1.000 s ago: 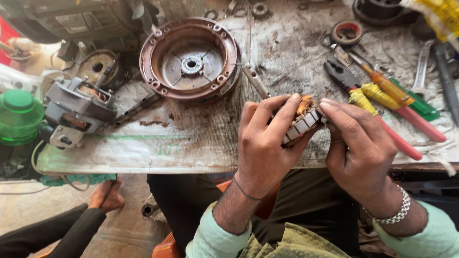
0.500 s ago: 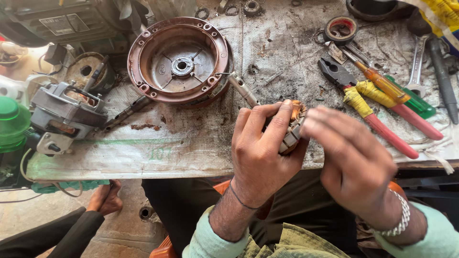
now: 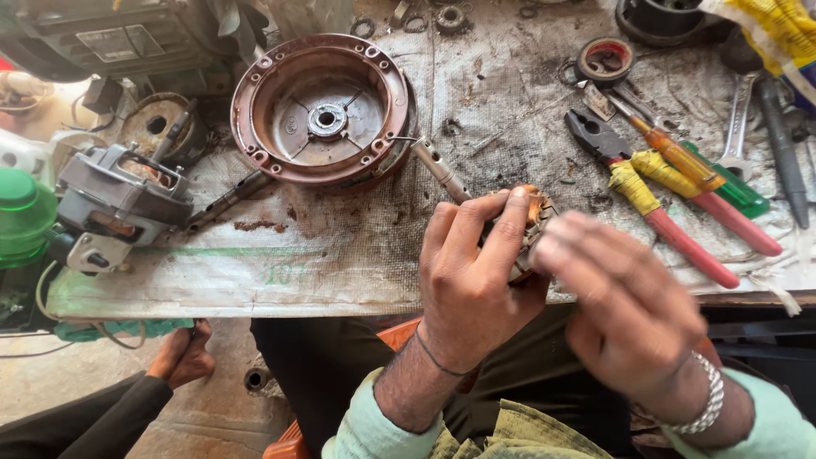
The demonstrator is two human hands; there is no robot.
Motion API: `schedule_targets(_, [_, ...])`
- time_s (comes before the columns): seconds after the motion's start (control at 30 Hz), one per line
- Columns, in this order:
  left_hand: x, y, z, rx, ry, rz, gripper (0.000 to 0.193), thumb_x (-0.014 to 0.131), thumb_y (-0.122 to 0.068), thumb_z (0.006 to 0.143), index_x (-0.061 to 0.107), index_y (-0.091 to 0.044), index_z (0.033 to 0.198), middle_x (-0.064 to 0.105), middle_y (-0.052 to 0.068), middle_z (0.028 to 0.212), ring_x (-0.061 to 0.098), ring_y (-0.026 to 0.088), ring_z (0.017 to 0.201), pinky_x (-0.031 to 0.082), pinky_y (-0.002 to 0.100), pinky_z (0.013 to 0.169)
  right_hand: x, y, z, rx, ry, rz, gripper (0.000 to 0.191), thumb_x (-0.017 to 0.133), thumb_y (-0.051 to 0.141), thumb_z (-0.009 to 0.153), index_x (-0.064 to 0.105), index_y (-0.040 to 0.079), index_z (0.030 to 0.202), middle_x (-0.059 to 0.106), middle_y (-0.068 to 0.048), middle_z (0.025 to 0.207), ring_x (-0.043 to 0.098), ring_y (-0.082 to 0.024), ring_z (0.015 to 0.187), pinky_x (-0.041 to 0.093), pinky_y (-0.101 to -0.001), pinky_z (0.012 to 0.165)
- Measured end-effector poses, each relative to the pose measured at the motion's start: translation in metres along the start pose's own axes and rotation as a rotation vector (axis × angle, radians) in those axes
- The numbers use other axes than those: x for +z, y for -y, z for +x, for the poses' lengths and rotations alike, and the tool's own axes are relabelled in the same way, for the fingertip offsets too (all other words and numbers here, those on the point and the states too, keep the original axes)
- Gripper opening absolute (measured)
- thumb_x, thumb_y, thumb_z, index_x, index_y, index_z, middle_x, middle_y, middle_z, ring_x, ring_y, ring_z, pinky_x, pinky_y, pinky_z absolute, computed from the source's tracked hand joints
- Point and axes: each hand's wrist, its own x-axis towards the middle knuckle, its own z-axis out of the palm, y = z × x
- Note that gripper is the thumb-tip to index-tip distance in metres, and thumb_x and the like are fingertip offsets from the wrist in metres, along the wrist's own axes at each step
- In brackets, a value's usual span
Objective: The person holds a motor armature and uses a small metal file to smooth the commutator segments. They rotate the armature by hand to access different sides and continue filing the copper segments.
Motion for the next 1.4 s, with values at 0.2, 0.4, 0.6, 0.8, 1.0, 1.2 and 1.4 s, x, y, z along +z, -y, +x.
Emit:
schedule_targets(0.2, [0.003, 0.001, 0.001, 0.017, -0.026, 0.018, 0.053, 0.079, -0.009, 0.080, 0.067, -0.001, 0.130, 0.066, 0.009, 0.119, 0.062, 0.026, 0.095, 0.054, 0.036, 0.085, 0.002, -0.010, -0.018, -0.002, -0.029, -0.097, 0.039, 0.053, -0.023, 0.075, 0.070, -0.008, 0.107, 0.071, -0.023, 0.111, 0.071, -0.039, 0.111, 0.057, -0.0486, 0.101])
schedule_targets(0.4, [0.003, -0.002, 0.002, 0.026, -0.032, 0.056, 0.051, 0.081, -0.011, 0.082, 0.068, 0.000, 0.130, 0.066, 0.009, 0.117, 0.061, 0.027, 0.099, 0.053, 0.036, 0.084, 0.004, -0.011, -0.017, 0.070, -0.058, -0.050, 0.036, 0.057, -0.021, 0.084, 0.070, -0.005, 0.113, 0.071, -0.020, 0.116, 0.071, -0.036, 0.114, 0.058, -0.0443, 0.103])
schedule_targets(0.6, [0.003, -0.001, 0.002, 0.017, -0.029, 0.022, 0.051, 0.082, -0.011, 0.083, 0.068, 0.001, 0.130, 0.067, 0.009, 0.118, 0.063, 0.026, 0.100, 0.054, 0.035, 0.084, 0.000, -0.005, -0.003, 0.066, -0.074, 0.049, 0.037, 0.058, -0.021, 0.081, 0.069, -0.003, 0.111, 0.071, -0.019, 0.113, 0.071, -0.036, 0.111, 0.059, -0.0442, 0.099])
schedule_targets(0.8, [0.004, 0.000, 0.003, 0.019, -0.032, 0.031, 0.051, 0.079, -0.009, 0.081, 0.067, 0.001, 0.129, 0.067, 0.011, 0.119, 0.064, 0.027, 0.102, 0.054, 0.036, 0.087, 0.002, -0.010, -0.013, 0.009, -0.065, 0.017, 0.047, 0.051, -0.023, 0.077, 0.069, 0.000, 0.114, 0.071, -0.017, 0.114, 0.072, -0.036, 0.116, 0.059, -0.0487, 0.108])
schedule_targets(1.0, [0.003, 0.000, 0.002, 0.022, -0.007, 0.028, 0.057, 0.078, -0.010, 0.073, 0.066, 0.004, 0.127, 0.066, 0.014, 0.118, 0.063, 0.031, 0.101, 0.054, 0.041, 0.092, 0.004, -0.015, -0.021, -0.063, -0.021, 0.039, 0.045, 0.053, -0.019, 0.071, 0.069, -0.003, 0.110, 0.071, -0.021, 0.111, 0.071, -0.038, 0.112, 0.058, -0.0483, 0.100])
schedule_targets(1.2, [0.002, -0.002, 0.003, 0.026, -0.017, 0.038, 0.056, 0.076, -0.008, 0.072, 0.067, 0.004, 0.125, 0.066, 0.015, 0.116, 0.064, 0.031, 0.100, 0.055, 0.040, 0.090, 0.003, -0.012, -0.013, -0.006, -0.049, 0.065, 0.040, 0.055, -0.019, 0.074, 0.070, -0.003, 0.107, 0.072, -0.019, 0.111, 0.071, -0.037, 0.111, 0.059, -0.0469, 0.100])
schedule_targets(1.4, [0.004, -0.003, 0.005, 0.010, -0.038, 0.046, 0.050, 0.081, -0.008, 0.078, 0.069, 0.002, 0.125, 0.066, 0.013, 0.113, 0.063, 0.027, 0.096, 0.055, 0.038, 0.085, 0.008, -0.016, -0.011, 0.038, -0.125, 0.038, 0.036, 0.058, -0.019, 0.078, 0.069, 0.000, 0.107, 0.072, -0.017, 0.108, 0.073, -0.036, 0.108, 0.059, -0.0444, 0.097])
